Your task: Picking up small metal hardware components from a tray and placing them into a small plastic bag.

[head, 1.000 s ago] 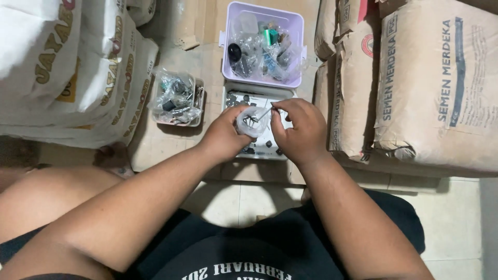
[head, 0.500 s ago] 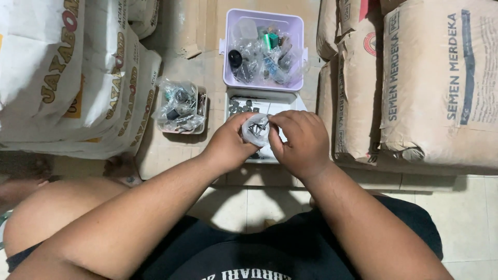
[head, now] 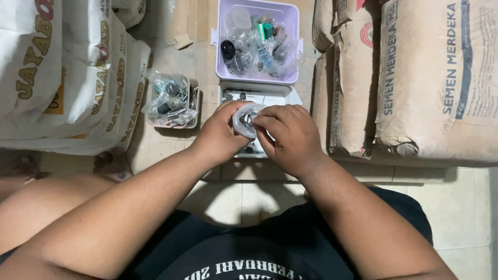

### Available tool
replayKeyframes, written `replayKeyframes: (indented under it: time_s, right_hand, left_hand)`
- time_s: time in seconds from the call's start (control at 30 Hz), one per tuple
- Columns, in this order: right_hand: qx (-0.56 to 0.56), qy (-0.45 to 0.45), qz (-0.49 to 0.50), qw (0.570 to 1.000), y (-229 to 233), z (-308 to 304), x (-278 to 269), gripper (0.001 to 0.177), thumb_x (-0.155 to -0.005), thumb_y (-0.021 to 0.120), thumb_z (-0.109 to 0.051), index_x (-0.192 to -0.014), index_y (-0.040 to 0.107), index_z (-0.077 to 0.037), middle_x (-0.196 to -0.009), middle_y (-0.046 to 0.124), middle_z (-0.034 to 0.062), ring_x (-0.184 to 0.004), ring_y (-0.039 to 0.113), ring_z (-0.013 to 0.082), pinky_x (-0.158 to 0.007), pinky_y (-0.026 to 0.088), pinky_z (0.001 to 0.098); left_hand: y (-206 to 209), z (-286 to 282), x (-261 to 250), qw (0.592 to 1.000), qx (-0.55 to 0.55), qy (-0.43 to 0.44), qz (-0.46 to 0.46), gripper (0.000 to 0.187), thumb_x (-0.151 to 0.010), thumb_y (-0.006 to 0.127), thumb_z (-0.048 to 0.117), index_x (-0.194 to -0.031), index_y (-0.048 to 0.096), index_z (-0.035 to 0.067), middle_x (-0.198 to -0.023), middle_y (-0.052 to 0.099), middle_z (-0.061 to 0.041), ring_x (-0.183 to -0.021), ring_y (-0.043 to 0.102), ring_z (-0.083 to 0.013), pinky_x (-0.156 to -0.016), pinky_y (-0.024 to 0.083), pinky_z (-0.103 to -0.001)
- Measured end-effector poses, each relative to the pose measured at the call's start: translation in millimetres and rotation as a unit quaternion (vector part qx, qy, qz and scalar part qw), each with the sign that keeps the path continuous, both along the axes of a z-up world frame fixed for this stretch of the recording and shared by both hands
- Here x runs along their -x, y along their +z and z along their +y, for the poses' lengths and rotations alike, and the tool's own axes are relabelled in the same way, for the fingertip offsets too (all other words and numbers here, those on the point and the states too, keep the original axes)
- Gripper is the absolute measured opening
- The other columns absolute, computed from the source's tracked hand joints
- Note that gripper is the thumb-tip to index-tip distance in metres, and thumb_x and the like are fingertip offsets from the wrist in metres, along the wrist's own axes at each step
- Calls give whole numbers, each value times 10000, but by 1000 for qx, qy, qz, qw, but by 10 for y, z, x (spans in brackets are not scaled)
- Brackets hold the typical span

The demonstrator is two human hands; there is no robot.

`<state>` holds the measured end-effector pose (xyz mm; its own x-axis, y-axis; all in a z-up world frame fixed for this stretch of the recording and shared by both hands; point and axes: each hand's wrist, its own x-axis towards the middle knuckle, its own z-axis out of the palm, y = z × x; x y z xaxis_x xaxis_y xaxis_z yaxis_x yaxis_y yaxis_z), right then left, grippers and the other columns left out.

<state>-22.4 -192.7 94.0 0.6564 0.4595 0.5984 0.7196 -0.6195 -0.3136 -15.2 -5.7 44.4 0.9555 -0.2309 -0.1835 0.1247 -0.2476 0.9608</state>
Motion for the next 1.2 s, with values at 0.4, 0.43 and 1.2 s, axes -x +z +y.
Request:
replayKeyframes:
  time_s: [0.4,0.43,1.2]
  right_hand:
    - [18,-35,-12,999,21,-8,3,105,-892,830,-71,-956,748,-58,-920,714,100,-796,720,280,-719,563,399]
    - [18,-35,-13,999,6,-1,6,105,-892,830,-71,-956,748,-58,-920,714,100,-796,720,280,-719,563,399]
    - [-138,-266,355,886,-190,-401,-99,164,-946,755,-188,-1109,767,-179,-993,749,27,-748,678,163,-663,529,294]
  left_hand:
    - [54,-4,18,1000,14,-17,2,590,-736,816,24,-1297,632,25,-1397,559,-191,-1296,580,-421,-1034,545,-451]
    - [62,-4,11,1000,14,-17,1,590,-736,816,24,-1297,632,25,-1397,559,-191,-1296,580,-421,-1034,545,-451]
    - [-112,1,51,993,4,76,86,459,-821,766,71,-1261,638,75,-1251,603,-151,-1181,669,-323,-966,586,-396]
